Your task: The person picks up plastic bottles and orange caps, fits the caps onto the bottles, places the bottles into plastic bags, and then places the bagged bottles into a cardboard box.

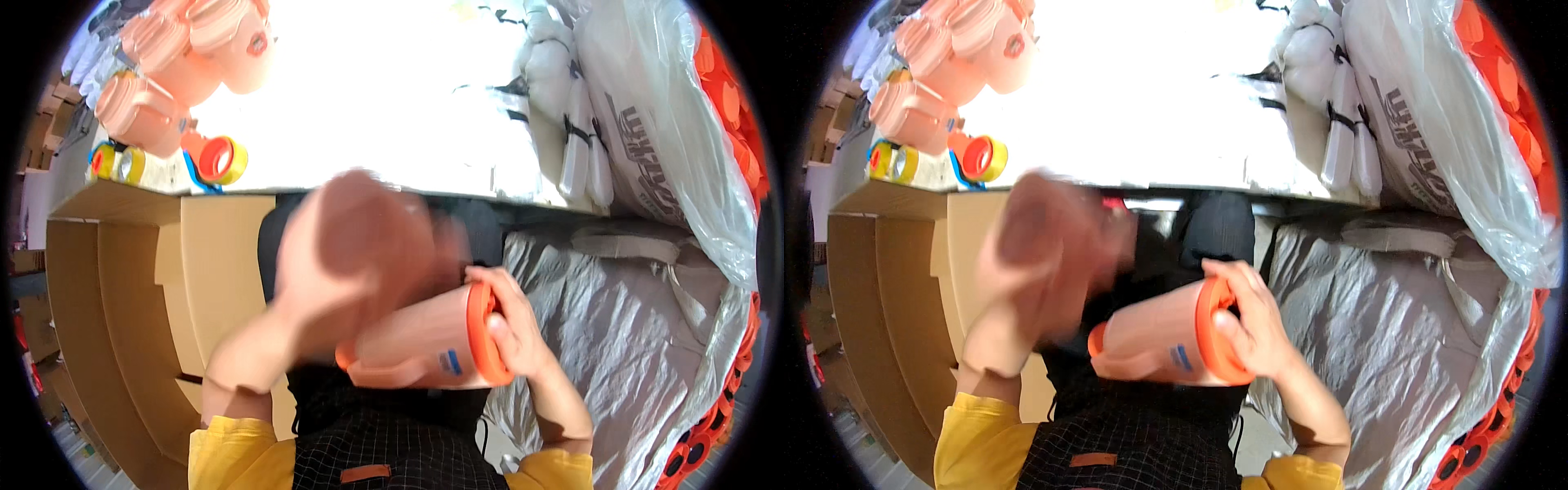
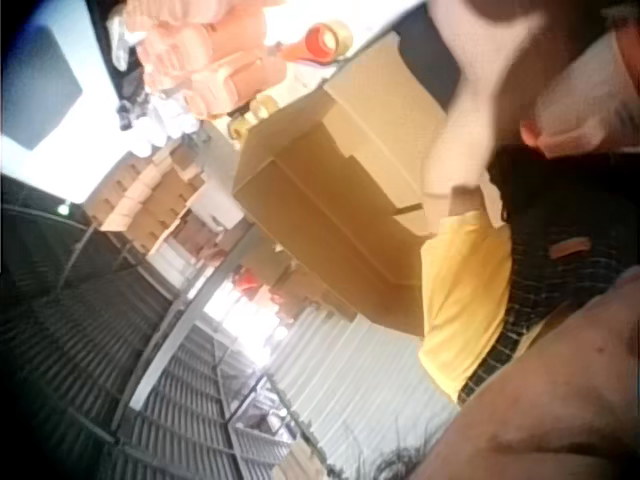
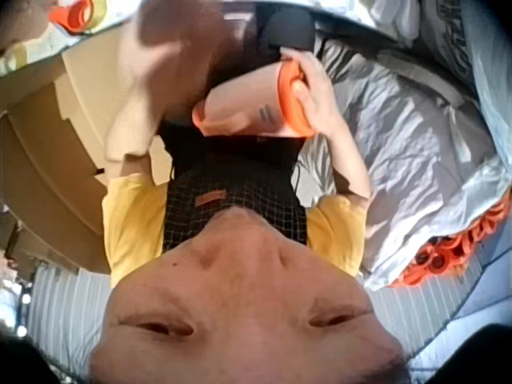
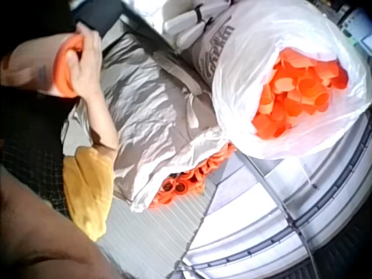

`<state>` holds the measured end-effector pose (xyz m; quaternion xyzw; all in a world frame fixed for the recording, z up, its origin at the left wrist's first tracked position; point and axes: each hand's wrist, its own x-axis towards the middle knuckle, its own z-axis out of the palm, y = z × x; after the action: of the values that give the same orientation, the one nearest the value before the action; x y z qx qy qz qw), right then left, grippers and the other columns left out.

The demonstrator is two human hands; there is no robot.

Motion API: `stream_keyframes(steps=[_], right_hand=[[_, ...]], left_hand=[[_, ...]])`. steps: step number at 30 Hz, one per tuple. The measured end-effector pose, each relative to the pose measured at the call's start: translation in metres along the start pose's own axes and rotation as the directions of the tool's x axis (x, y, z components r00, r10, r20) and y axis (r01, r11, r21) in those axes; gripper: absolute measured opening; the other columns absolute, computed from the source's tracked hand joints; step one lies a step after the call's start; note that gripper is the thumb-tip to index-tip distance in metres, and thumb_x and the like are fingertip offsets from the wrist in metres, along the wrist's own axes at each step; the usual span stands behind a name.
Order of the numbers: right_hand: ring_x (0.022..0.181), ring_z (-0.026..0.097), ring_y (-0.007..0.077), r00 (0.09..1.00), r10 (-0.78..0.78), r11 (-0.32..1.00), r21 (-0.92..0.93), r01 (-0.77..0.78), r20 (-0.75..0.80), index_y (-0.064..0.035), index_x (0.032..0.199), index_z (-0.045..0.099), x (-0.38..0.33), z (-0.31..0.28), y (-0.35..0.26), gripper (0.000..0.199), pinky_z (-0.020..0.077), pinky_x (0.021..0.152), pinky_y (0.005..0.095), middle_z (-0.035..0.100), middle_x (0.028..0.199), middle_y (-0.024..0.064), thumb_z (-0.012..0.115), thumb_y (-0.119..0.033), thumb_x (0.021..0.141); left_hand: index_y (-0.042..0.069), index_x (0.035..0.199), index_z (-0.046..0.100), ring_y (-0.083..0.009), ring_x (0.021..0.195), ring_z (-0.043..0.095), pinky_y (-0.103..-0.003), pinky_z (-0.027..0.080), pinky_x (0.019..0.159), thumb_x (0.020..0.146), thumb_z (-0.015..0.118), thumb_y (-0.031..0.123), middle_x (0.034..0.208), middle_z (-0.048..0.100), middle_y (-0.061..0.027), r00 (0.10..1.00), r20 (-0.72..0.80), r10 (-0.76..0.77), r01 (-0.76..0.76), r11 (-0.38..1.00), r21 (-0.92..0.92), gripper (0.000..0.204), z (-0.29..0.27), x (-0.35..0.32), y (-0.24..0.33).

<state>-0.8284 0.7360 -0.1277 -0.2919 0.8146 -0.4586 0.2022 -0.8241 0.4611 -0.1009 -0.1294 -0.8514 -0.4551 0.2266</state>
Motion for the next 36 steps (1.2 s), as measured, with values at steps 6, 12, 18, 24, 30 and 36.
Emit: stream_keyframes(steps=[6, 12, 18, 24, 30, 36], right_hand=[[0.107, 0.062, 0.0385, 0.997, 0.046, 0.995, 0.084, -0.05, 0.054, 0.0027, 0.122, 0.059, 0.018, -0.008, -0.006, 0.056, 0.0486, 0.096, 0.0429, 0.063, 0.116, 0.0218, 0.066, -0.03, 0.077], [0.079, 0.07, 0.0302, 0.951, 0.169, 0.959, 0.177, -0.219, 0.259, 0.0034, 0.114, 0.065, 0.053, -0.033, 0.014, 0.038, 0.0549, 0.074, 0.0355, 0.071, 0.089, 0.0146, 0.067, -0.025, 0.089], [0.073, 0.069, 0.02, 0.973, 0.146, 0.927, 0.32, -0.197, 0.176, 0.0025, 0.104, 0.068, 0.056, -0.011, 0.011, 0.027, 0.054, 0.068, 0.0327, 0.073, 0.085, 0.0112, 0.073, -0.022, 0.093], [0.073, 0.06, 0.0093, 0.861, 0.337, 0.752, 0.659, -0.003, -0.381, -0.0023, 0.103, 0.065, 0.051, 0.009, 0.038, 0.026, 0.0516, 0.068, 0.0253, 0.063, 0.084, 0.0018, 0.082, -0.012, 0.086], [0.082, 0.063, 0.0116, 0.832, 0.015, 0.973, 0.201, 0.117, -0.554, -0.0025, 0.119, 0.061, 0.058, 0.005, 0.038, 0.038, 0.0519, 0.072, 0.0237, 0.065, 0.103, 0.0078, 0.079, -0.005, 0.085], [0.088, 0.064, 0.0115, 0.799, 0.248, 0.744, 0.636, 0.205, -0.548, 0.0007, 0.106, 0.068, 0.049, 0.006, 0.042, 0.016, 0.053, 0.08, 0.029, 0.069, 0.1, 0.0049, 0.07, -0.006, 0.091]], left_hand=[[0.0, 0.091, 0.072, -0.0311, 0.088, 0.065, -0.04, 0.051, 0.085, 0.089, 0.07, 0.013, 0.089, 0.068, -0.0153, 0.918, 0.017, -0.396, 0.379, 0.889, 0.257, 0.013, 0.072, 0.083, -0.192], [0.001, 0.092, 0.072, -0.035, 0.097, 0.065, -0.043, 0.051, 0.086, 0.092, 0.066, 0.021, 0.099, 0.07, -0.0155, 0.971, 0.102, -0.215, 0.151, 0.888, 0.434, 0.02, 0.087, 0.086, -0.178], [0.002, 0.093, 0.067, -0.0284, 0.092, 0.065, -0.038, 0.05, 0.086, 0.097, 0.059, 0.018, 0.096, 0.07, -0.0128, 0.912, -0.084, -0.402, 0.408, 0.863, 0.297, 0.019, 0.077, 0.099, -0.203], [0.005, 0.094, 0.061, -0.0157, 0.092, 0.067, -0.029, 0.05, 0.085, 0.106, 0.052, 0.022, 0.098, 0.074, -0.0097, 0.864, 0.227, -0.45, 0.487, 0.63, -0.605, 0.023, 0.079, 0.108, -0.093], [0.002, 0.088, 0.059, -0.0142, 0.084, 0.057, -0.028, 0.049, 0.08, 0.102, 0.058, 0.01, 0.088, 0.059, -0.0035, 0.845, 0.4, -0.354, 0.518, 0.727, -0.451, 0.017, 0.097, 0.017, -0.019], [0.004, 0.094, 0.061, -0.0121, 0.091, 0.059, -0.03, 0.052, 0.079, 0.1, 0.057, 0.002, 0.099, 0.059, -0.0035, 0.89, 0.39, -0.238, 0.443, 0.659, -0.608, 0.008, 0.104, -0.012, -0.006]])
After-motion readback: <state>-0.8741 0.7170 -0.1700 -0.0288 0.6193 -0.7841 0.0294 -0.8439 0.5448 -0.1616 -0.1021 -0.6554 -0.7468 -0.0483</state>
